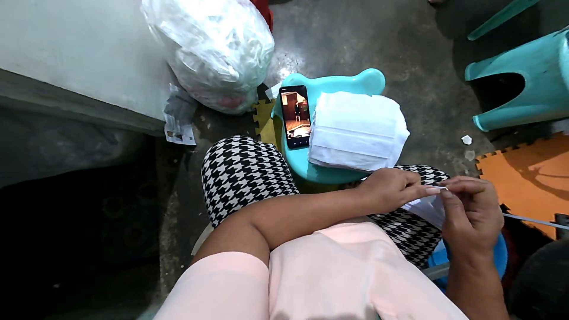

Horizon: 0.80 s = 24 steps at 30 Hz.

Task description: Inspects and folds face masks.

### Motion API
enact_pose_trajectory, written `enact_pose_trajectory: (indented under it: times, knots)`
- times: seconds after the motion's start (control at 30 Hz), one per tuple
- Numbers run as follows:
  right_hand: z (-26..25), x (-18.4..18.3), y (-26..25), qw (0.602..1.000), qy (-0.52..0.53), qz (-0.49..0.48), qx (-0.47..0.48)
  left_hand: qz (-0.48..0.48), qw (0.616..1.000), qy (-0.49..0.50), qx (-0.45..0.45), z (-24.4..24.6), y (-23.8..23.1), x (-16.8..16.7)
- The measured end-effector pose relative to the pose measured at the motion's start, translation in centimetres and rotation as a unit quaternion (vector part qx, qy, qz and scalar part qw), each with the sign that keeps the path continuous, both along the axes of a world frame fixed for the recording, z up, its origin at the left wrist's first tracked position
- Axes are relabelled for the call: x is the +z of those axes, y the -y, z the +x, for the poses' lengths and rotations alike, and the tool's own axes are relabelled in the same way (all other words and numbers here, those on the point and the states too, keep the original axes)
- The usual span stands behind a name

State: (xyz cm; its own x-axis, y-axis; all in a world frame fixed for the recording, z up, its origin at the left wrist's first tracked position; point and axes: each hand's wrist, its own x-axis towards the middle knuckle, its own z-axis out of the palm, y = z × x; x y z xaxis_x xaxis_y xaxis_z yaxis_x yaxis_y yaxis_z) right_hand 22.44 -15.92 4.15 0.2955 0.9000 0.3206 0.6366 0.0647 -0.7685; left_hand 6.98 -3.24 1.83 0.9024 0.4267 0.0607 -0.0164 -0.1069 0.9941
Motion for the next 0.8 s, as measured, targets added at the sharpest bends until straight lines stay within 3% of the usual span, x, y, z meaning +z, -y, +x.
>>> enact_pose_trajectory:
  times: [0.1, 0.33, 0.6, 0.8]
  knots:
    - [-0.3, 0.2, -0.1, 1.000, -0.012, -0.001, 0.011, -0.002, 1.000, 0.008, 0.013, 0.1, 0.1, 0.0]
    - [-0.7, 0.6, -0.1, 0.999, 0.026, -0.014, 0.020, 0.003, 0.988, 0.139, 0.062, 0.2, 0.4, 0.3]
    - [-1.0, 1.1, 0.1, 0.997, 0.067, -0.022, 0.022, -0.063, 0.994, 0.088, 0.002, -0.2, 0.1, 1.3]
    - [-0.9, 1.3, 0.3, 0.997, 0.074, -0.030, 0.022, -0.008, 0.998, 0.065, -0.007, -0.2, 0.1, 1.2]
